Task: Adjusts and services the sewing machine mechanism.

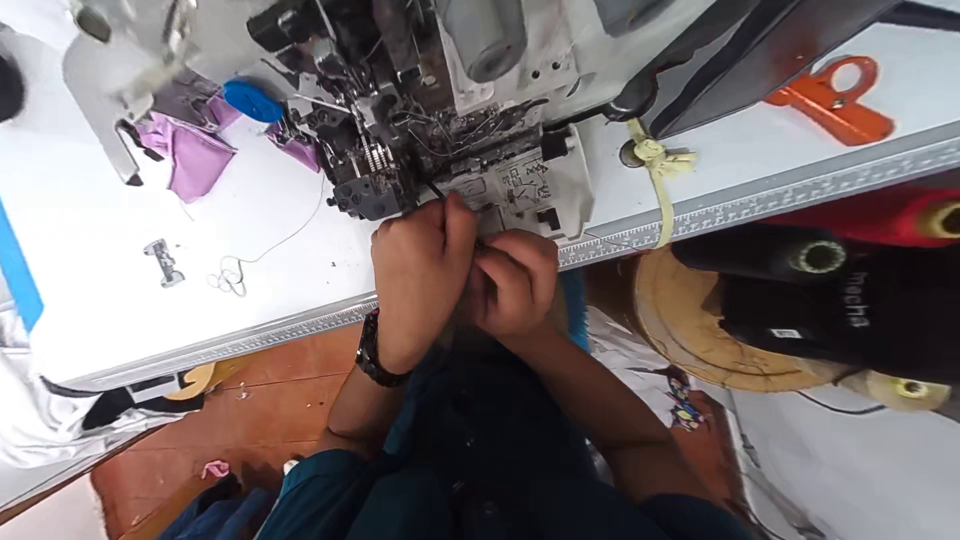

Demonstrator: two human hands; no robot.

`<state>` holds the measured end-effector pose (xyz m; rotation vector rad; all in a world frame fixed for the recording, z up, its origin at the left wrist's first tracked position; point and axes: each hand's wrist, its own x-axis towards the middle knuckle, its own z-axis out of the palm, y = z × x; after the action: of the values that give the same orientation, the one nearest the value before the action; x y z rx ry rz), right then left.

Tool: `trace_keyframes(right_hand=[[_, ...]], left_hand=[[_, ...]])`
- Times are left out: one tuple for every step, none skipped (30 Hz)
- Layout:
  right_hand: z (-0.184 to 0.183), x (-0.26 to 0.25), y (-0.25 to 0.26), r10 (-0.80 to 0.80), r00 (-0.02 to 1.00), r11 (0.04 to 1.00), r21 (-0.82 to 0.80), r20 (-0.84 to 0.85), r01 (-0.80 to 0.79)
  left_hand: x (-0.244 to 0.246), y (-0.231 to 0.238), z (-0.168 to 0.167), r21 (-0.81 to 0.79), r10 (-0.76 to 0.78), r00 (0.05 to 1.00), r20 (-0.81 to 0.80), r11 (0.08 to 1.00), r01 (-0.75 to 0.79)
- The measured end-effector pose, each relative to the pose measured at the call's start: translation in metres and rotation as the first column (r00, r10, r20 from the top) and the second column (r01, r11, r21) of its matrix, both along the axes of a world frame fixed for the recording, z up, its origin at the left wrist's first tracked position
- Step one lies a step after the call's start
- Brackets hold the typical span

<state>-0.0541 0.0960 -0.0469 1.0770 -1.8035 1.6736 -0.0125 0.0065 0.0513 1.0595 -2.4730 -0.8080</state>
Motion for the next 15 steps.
trace_keyframes(right_hand=[[0.003, 0.0, -0.001, -0.002, 1.0, 1.0, 0.006, 0.017, 0.002], [0.008, 0.001, -0.001, 0.001, 0.999, 1.0, 0.014, 0.044, -0.002], [0.014, 0.0, 0.0, 0.009, 0.997, 1.0, 0.028, 0.074, -0.011], [0.021, -0.001, 0.0, 0.018, 0.994, 0.998, 0.052, 0.104, -0.024], [0.029, -0.004, 0.0, 0.028, 0.991, 0.995, 0.087, 0.131, -0.04], [0.037, -0.008, 0.001, 0.039, 0.988, 0.991, 0.122, 0.151, -0.058], [0.043, -0.011, 0.002, 0.046, 0.988, 0.986, 0.153, 0.148, -0.069], [0.047, -0.013, 0.003, 0.044, 0.991, 0.98, 0.186, 0.126, -0.067], [0.048, -0.012, 0.003, 0.027, 0.996, 0.977, 0.209, 0.087, -0.045], [0.047, -0.008, 0.003, 0.004, 0.999, 0.975, 0.224, 0.045, -0.014], [0.045, -0.004, 0.002, -0.008, 1.0, 0.974, 0.226, 0.009, 0.006], [0.042, 0.0, 0.001, -0.015, 1.0, 0.975, 0.221, -0.018, 0.018], [0.039, 0.005, -0.001, -0.021, 0.999, 0.976, 0.217, -0.042, 0.029], [0.037, 0.009, -0.004, -0.025, 0.998, 0.977, 0.21, -0.059, 0.036], [0.036, 0.01, -0.005, -0.023, 0.997, 0.978, 0.206, -0.071, 0.037]], left_hand=[[0.0, -0.001, -0.002, 0.044, 0.004, 0.999, -0.032, 0.999, -0.002], [0.0, -0.003, -0.003, 0.104, 0.001, 0.998, -0.065, 0.995, 0.005], [0.001, -0.005, -0.004, 0.169, -0.003, 0.996, -0.087, 0.985, 0.018], [0.002, -0.007, -0.004, 0.241, -0.013, 0.995, -0.103, 0.97, 0.037], [0.003, -0.01, -0.004, 0.324, -0.028, 0.992, -0.123, 0.944, 0.066], [0.005, -0.013, -0.004, 0.417, -0.043, 0.987, -0.155, 0.903, 0.105], [0.007, -0.015, -0.003, 0.502, -0.059, 0.98, -0.189, 0.852, 0.148], [0.009, -0.016, -0.003, 0.568, -0.064, 0.974, -0.217, 0.803, 0.18], [0.011, -0.017, -0.002, 0.618, -0.057, 0.969, -0.242, 0.76, 0.2], [0.013, -0.018, -0.003, 0.655, -0.043, 0.965, -0.26, 0.726, 0.21], [0.016, -0.018, -0.004, 0.684, -0.024, 0.963, -0.27, 0.699, 0.209], [0.019, -0.019, -0.005, 0.707, -0.001, 0.961, -0.275, 0.677, 0.203], [0.021, -0.019, -0.008, 0.724, 0.026, 0.959, -0.282, 0.661, 0.195], [0.024, -0.019, -0.01, 0.73, 0.045, 0.954, -0.297, 0.655, 0.196], [0.027, -0.02, -0.013, 0.727, 0.047, 0.947, -0.319, 0.653, 0.212]])
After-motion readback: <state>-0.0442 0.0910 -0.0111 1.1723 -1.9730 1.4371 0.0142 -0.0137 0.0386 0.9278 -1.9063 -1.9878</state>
